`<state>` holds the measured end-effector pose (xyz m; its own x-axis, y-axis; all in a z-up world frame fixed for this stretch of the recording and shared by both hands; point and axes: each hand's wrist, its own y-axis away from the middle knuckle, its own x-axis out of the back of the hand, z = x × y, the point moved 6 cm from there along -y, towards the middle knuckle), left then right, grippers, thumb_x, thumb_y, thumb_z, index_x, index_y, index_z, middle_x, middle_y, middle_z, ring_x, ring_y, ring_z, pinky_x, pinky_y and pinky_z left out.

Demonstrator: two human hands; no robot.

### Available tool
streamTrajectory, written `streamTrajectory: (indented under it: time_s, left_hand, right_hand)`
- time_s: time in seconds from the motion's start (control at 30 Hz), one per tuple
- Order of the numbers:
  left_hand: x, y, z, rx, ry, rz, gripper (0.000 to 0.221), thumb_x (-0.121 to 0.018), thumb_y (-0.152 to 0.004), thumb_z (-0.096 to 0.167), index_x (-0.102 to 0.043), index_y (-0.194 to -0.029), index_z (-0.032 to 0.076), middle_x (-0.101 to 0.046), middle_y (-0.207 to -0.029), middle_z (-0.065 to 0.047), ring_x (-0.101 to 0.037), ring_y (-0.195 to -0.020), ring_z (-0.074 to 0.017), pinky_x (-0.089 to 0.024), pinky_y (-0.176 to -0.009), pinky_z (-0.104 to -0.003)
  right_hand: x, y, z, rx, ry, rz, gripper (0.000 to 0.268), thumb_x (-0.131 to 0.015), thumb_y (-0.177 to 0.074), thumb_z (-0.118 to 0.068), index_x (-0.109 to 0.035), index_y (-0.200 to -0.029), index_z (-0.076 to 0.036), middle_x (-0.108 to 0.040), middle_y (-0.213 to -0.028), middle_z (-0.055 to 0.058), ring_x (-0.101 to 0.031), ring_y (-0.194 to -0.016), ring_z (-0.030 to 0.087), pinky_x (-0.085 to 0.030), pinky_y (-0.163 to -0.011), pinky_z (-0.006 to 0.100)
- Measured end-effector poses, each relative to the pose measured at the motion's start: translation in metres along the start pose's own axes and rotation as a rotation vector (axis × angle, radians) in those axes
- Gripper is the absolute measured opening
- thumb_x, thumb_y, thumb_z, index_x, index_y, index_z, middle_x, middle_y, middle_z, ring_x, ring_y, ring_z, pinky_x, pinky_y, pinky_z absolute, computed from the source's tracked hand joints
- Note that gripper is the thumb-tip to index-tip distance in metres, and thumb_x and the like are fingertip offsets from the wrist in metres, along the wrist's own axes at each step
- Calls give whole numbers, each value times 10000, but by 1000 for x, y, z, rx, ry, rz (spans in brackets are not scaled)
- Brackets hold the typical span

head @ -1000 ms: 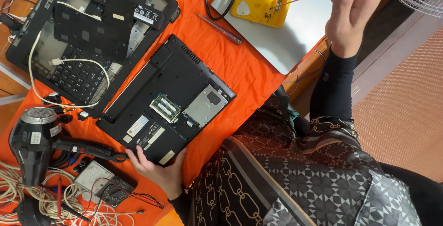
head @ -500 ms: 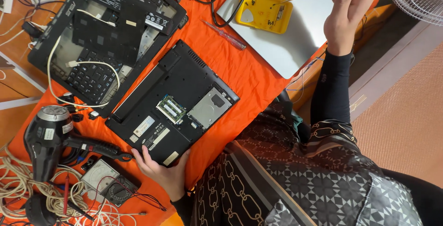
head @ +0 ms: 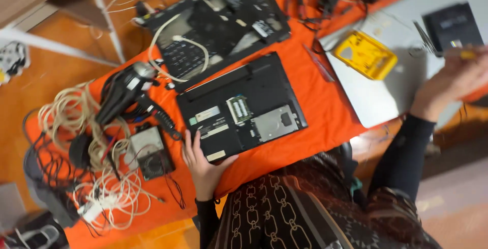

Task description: The recorder is disassembling and repairing a laptop on a cluttered workbench.

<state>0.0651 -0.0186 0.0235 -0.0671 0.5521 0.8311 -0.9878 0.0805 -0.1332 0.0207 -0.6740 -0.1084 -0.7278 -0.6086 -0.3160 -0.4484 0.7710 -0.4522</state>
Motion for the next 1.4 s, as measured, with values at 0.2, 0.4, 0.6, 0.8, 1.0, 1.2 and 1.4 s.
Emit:
streamTrajectory:
  time_s: [0.2,0.4,0.6,0.8,1.0,1.2,1.4]
  left_hand:
    - [2,3,-2,8,31,23,1144,-918,-603,546,-416,-1502,48,-313,-1622,-209,-311,-1434,-495,-312,-1151,-602]
    - [0,6,-8,-68,-19,64,1132,-908,-632,585,-421,-1506,57,-314,-1634,-209,-338,-1431,-479,-292,-1179,-606]
    - [-4,6,-14,-42,-7,34,1155,-900,-605,608,-421,-1502,60,-291,-1626,-208,-329,-1435,-478,-277,-1175,-598]
    - [-9,8,-18,-86,-36,38,1165,-897,-602,630,-427,-1504,61,-285,-1631,-211,-324,-1444,-469,-247,-1198,-613]
    - [-9,7,-21,-38,17,22,1178,-873,-594,660,-418,-1512,80,-279,-1638,-203,-314,-1446,-494,-257,-1172,-605]
    - [-3,8,-17,-44,11,40,1183,-861,-615,674,-398,-1532,88,-275,-1650,-218,-320,-1471,-475,-250,-1199,-600]
    - [-7,7,-22,-24,21,21,1234,-877,-574,659,-358,-1538,89,-240,-1641,-280,-281,-1486,-480,-224,-1200,-604]
  right_hand:
    - [33,-12,33,-92,-214,34,239,-521,-1225,-202,-525,-1150,25,-489,-1024,99,-515,-959,205,-498,-1039,395]
    - [-23,-11,-20,-149,-319,221,257,-529,-1131,-272,-509,-1230,-35,-545,-1232,117,-578,-1059,215,-480,-896,373]
    - [-31,-16,-25,-36,-175,14,278,-551,-1212,-346,-494,-1163,-78,-473,-1150,63,-512,-959,181,-448,-830,313]
    - [-25,-7,-25,62,-65,76,325,-534,-1237,-322,-539,-1331,-11,-543,-1201,92,-558,-1074,177,-447,-864,270]
    - [-57,6,-66,197,108,115,314,-526,-1203,-330,-506,-1239,-19,-546,-1135,80,-578,-1013,177,-574,-893,329]
    - [-58,2,-66,133,53,125,323,-505,-1191,-358,-507,-1152,-37,-556,-1067,86,-566,-930,174,-541,-859,297]
    - [-69,5,-76,166,-14,75,271,-529,-1209,-331,-429,-1128,-92,-493,-1020,75,-485,-830,143,-468,-777,259]
